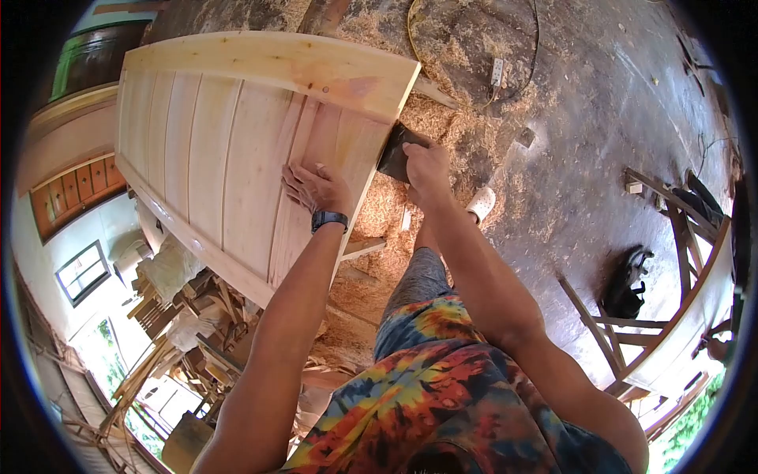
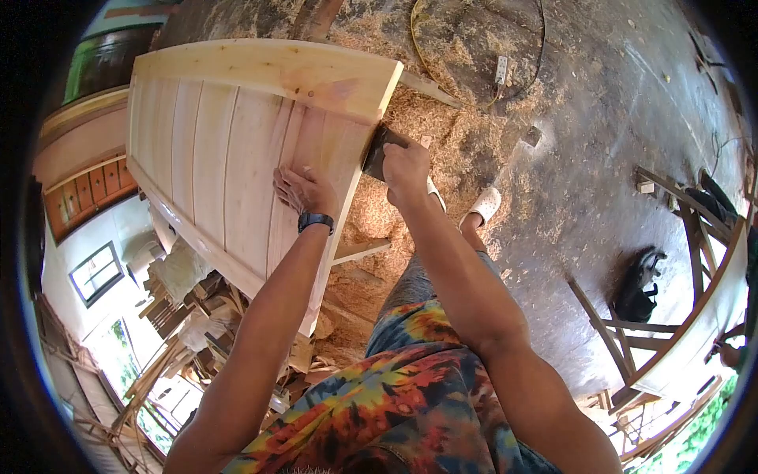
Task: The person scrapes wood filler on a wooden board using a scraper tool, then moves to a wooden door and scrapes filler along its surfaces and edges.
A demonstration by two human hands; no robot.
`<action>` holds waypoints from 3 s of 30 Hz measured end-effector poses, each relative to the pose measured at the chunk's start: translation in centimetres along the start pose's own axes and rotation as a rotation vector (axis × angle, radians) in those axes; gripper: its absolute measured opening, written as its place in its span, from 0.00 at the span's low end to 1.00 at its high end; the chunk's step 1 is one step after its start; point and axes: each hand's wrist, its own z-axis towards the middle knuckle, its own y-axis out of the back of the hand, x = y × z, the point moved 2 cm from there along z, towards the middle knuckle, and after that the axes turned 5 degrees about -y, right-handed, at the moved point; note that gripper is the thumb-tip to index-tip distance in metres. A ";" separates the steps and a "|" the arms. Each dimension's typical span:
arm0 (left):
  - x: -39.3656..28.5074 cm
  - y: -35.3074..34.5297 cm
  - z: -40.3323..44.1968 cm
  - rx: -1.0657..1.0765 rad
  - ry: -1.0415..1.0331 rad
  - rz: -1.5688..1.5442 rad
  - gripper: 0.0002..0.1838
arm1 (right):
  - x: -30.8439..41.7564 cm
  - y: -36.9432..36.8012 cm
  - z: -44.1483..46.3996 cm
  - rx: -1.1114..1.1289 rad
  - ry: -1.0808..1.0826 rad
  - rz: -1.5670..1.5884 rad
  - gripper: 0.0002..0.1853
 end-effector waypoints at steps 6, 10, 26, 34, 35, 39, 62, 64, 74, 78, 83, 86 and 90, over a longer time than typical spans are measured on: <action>-0.1 0.1 0.1 0.002 0.006 -0.017 0.30 | 1.5 -0.5 -0.8 -0.051 -0.101 0.024 0.17; -0.3 0.3 0.0 0.009 0.010 -0.023 0.31 | 1.8 -1.1 -2.0 -0.018 -0.062 0.015 0.18; -0.4 0.5 -0.2 0.000 -0.010 0.006 0.31 | -5.1 1.8 -3.8 0.131 0.067 -0.169 0.20; 0.2 -0.3 0.0 -0.043 -0.036 0.023 0.27 | -1.7 1.7 -1.0 -0.100 0.026 -0.206 0.19; 0.1 -0.3 0.0 -0.030 -0.014 0.031 0.27 | -1.9 1.4 -0.6 -0.104 0.033 -0.200 0.19; -0.2 0.0 -0.1 0.027 0.033 0.018 0.33 | -3.1 -0.5 -1.0 -0.106 0.303 -0.310 0.19; 6.0 -2.5 0.2 0.152 -0.189 0.013 0.32 | -10.8 46.2 -21.3 -1.046 -0.109 -1.163 0.16; 6.1 -2.0 0.4 0.104 -0.230 -0.021 0.32 | -13.5 49.7 -24.9 -1.152 -0.147 -1.092 0.18; -0.4 2.8 -7.7 0.380 -0.515 -0.970 0.20 | -28.0 47.7 -32.0 -1.191 -0.303 -0.731 0.18; -4.1 2.1 -10.9 0.619 -0.702 -0.592 0.12 | -28.9 47.8 -31.3 -1.208 -0.360 -0.679 0.17; -8.7 0.5 -10.7 1.360 -0.869 -0.267 0.12 | -26.1 53.8 -30.0 -1.257 -0.313 -0.558 0.15; -10.6 -2.3 -10.4 1.467 -0.882 -0.047 0.13 | -21.4 57.1 -29.9 -1.301 -0.262 -0.422 0.15; -12.8 -6.5 -10.7 1.339 -0.803 0.210 0.13 | -16.7 60.8 -30.9 -1.322 -0.173 -0.161 0.16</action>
